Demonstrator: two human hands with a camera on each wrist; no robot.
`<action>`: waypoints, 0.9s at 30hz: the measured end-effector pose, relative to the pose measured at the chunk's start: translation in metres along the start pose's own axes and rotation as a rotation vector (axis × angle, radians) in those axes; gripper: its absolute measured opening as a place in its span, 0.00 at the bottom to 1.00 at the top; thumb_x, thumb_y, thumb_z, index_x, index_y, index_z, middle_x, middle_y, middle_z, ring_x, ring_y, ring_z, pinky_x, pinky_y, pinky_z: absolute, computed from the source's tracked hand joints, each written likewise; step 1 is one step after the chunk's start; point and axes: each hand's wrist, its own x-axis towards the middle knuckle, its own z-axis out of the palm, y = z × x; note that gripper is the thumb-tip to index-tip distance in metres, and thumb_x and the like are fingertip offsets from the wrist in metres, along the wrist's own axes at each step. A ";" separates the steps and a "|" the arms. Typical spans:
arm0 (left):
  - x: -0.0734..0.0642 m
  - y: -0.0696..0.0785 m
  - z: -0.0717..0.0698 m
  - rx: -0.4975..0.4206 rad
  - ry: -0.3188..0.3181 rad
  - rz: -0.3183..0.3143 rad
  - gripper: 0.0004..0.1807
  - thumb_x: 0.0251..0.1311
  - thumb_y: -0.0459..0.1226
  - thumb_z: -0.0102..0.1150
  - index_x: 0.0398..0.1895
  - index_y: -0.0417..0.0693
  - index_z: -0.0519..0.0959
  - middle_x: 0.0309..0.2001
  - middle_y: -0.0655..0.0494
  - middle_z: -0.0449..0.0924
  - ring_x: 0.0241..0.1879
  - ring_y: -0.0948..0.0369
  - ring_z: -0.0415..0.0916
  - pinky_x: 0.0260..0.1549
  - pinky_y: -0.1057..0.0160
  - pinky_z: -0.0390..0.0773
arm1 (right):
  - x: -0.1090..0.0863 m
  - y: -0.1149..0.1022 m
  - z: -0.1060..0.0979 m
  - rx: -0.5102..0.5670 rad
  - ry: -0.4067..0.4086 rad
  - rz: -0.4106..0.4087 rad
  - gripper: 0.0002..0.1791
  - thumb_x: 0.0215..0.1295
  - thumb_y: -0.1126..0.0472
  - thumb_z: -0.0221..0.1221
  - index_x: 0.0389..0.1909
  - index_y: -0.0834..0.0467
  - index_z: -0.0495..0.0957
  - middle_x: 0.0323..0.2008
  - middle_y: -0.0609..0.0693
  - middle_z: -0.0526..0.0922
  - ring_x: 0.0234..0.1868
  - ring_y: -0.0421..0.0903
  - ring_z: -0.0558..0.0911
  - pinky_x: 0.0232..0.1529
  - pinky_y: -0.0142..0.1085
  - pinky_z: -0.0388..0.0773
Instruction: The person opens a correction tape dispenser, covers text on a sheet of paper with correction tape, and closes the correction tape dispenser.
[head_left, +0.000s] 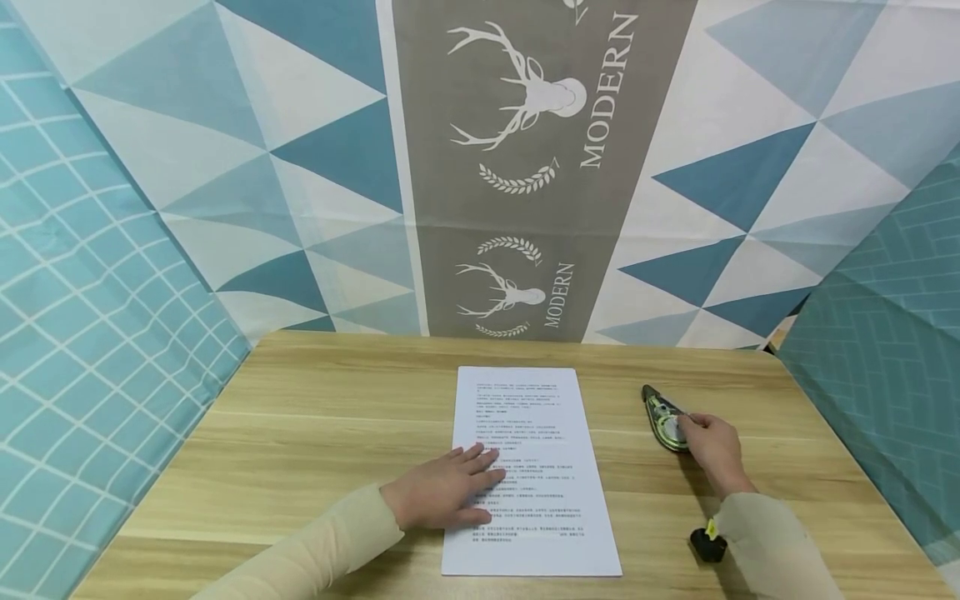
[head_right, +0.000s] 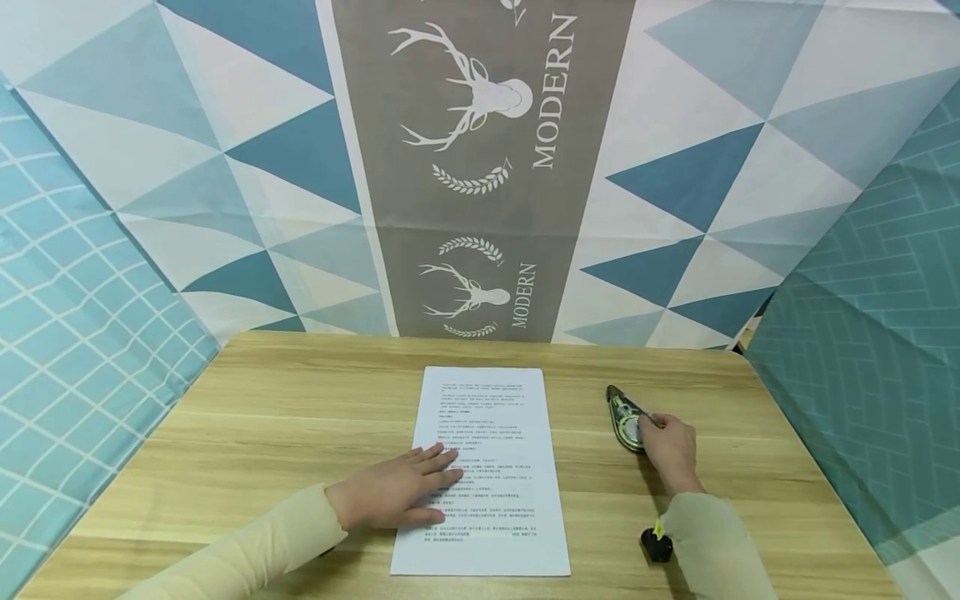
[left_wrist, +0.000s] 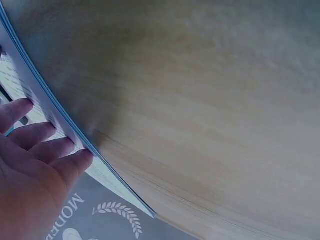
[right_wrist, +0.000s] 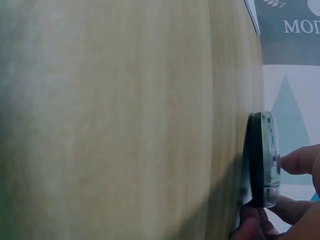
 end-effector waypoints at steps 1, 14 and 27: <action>0.000 0.000 0.000 0.001 0.000 0.000 0.33 0.64 0.59 0.43 0.69 0.56 0.62 0.71 0.52 0.57 0.71 0.51 0.55 0.67 0.52 0.61 | 0.000 0.001 0.000 -0.007 0.007 -0.010 0.35 0.70 0.46 0.40 0.64 0.72 0.60 0.61 0.71 0.63 0.60 0.64 0.66 0.54 0.53 0.70; -0.001 0.001 -0.001 -0.005 -0.006 -0.006 0.33 0.64 0.59 0.43 0.69 0.56 0.63 0.71 0.52 0.58 0.71 0.51 0.55 0.67 0.52 0.60 | 0.000 0.002 0.004 -0.015 0.081 -0.005 0.32 0.70 0.47 0.43 0.61 0.70 0.65 0.56 0.70 0.68 0.52 0.60 0.72 0.42 0.44 0.73; -0.002 0.002 -0.001 0.011 0.014 0.001 0.32 0.64 0.59 0.43 0.68 0.56 0.63 0.70 0.52 0.59 0.70 0.51 0.57 0.66 0.53 0.62 | -0.004 0.001 0.003 0.053 0.077 0.010 0.35 0.68 0.46 0.42 0.65 0.70 0.59 0.57 0.71 0.65 0.53 0.61 0.70 0.44 0.45 0.72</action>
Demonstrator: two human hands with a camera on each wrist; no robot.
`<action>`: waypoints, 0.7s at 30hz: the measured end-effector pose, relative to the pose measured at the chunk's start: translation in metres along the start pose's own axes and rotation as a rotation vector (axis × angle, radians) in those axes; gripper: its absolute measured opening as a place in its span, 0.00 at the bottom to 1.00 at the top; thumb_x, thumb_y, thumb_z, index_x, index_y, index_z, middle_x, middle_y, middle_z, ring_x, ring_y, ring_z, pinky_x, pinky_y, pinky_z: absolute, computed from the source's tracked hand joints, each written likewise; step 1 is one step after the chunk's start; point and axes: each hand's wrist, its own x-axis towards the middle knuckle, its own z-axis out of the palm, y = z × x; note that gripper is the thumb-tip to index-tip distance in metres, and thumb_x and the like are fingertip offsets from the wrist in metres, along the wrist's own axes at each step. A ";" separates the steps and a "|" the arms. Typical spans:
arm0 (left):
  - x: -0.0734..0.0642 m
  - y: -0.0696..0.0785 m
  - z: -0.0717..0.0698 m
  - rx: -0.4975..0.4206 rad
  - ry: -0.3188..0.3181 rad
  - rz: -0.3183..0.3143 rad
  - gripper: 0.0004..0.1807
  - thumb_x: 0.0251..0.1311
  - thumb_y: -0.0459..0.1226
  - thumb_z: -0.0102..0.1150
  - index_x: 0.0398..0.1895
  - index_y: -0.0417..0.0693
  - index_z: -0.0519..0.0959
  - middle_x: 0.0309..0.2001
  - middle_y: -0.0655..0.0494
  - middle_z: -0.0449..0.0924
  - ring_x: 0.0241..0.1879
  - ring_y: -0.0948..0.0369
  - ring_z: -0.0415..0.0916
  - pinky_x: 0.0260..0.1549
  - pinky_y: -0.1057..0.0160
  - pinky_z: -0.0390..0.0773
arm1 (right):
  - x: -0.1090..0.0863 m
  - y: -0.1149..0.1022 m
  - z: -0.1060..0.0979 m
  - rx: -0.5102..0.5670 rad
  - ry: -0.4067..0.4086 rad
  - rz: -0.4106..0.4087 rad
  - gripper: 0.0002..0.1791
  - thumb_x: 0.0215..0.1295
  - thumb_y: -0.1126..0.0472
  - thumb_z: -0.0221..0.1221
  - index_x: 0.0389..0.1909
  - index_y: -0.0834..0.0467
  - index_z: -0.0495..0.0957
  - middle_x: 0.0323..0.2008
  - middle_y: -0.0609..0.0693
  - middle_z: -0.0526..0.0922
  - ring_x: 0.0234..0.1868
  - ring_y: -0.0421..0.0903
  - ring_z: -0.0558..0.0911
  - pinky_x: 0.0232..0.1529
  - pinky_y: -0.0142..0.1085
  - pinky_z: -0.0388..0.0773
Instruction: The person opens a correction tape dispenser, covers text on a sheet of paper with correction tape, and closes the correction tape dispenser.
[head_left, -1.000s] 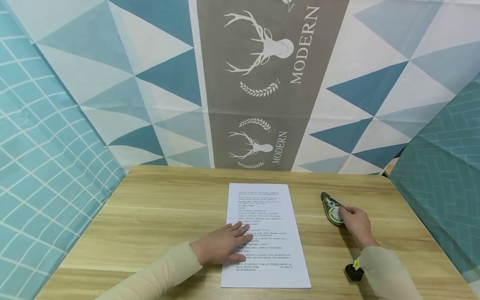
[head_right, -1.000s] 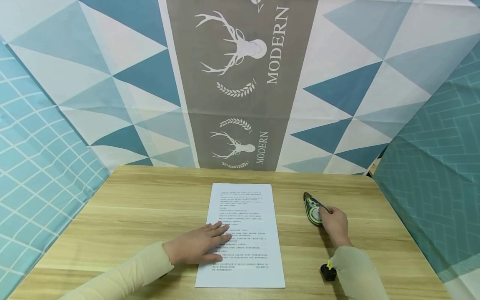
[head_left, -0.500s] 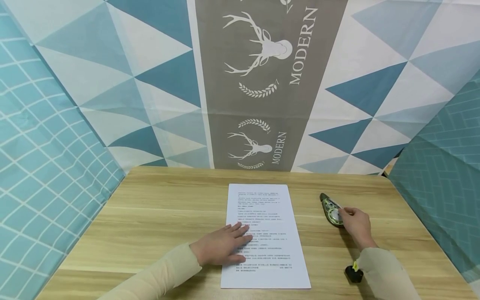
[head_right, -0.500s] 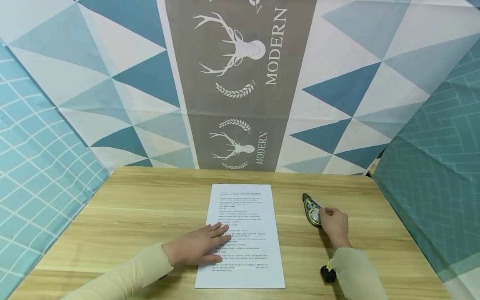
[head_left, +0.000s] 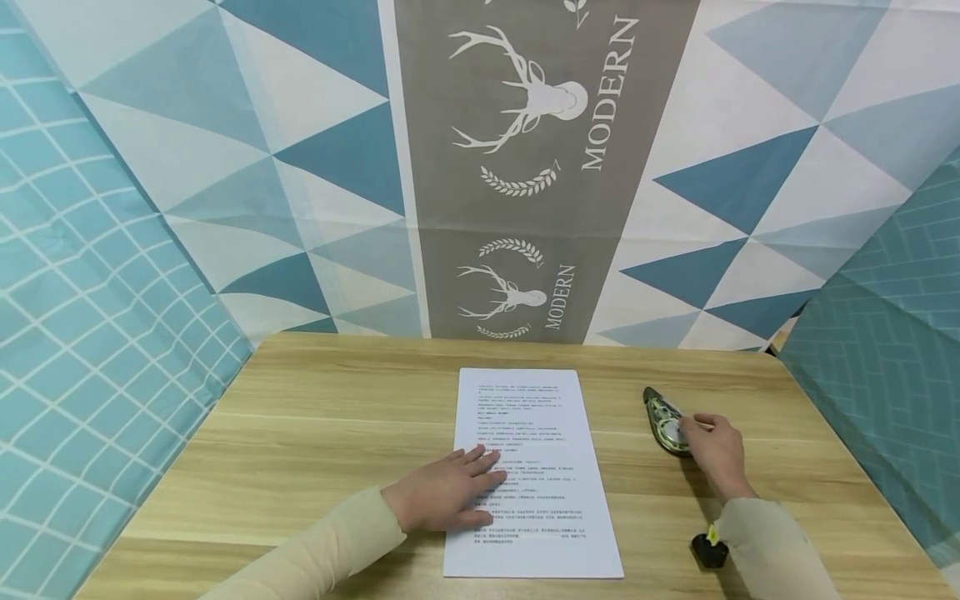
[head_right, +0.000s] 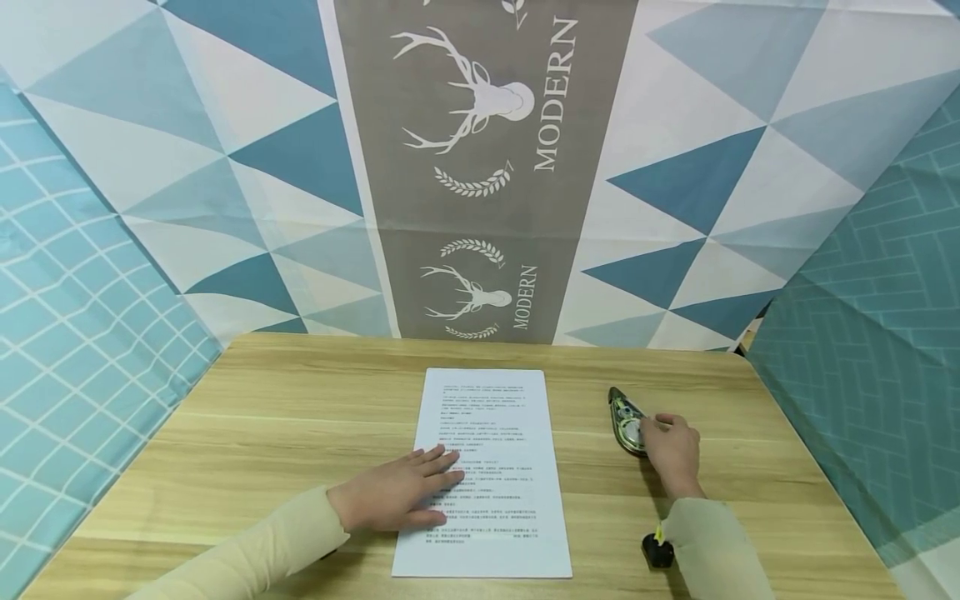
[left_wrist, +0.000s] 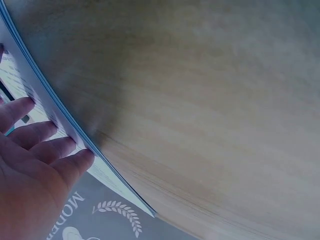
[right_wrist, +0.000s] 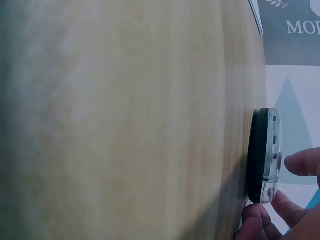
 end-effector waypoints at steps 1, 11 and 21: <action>0.001 0.000 0.000 0.004 0.002 0.000 0.32 0.64 0.59 0.43 0.68 0.56 0.63 0.70 0.52 0.59 0.70 0.51 0.57 0.66 0.53 0.62 | 0.000 0.000 0.000 0.008 0.006 0.004 0.35 0.68 0.46 0.42 0.65 0.70 0.58 0.57 0.71 0.65 0.54 0.62 0.70 0.45 0.46 0.72; 0.004 0.001 0.001 0.003 0.018 -0.006 0.32 0.64 0.58 0.45 0.67 0.54 0.65 0.70 0.51 0.61 0.69 0.51 0.59 0.66 0.54 0.63 | 0.002 -0.005 0.000 0.017 0.100 0.001 0.33 0.68 0.47 0.43 0.64 0.68 0.60 0.55 0.69 0.61 0.49 0.59 0.68 0.37 0.40 0.69; 0.006 -0.001 -0.002 -0.078 0.060 -0.079 0.32 0.63 0.55 0.49 0.66 0.50 0.66 0.69 0.47 0.62 0.69 0.48 0.57 0.66 0.50 0.61 | -0.012 -0.028 0.008 -0.014 0.045 -0.104 0.30 0.69 0.49 0.43 0.63 0.67 0.62 0.50 0.64 0.63 0.43 0.54 0.66 0.30 0.36 0.66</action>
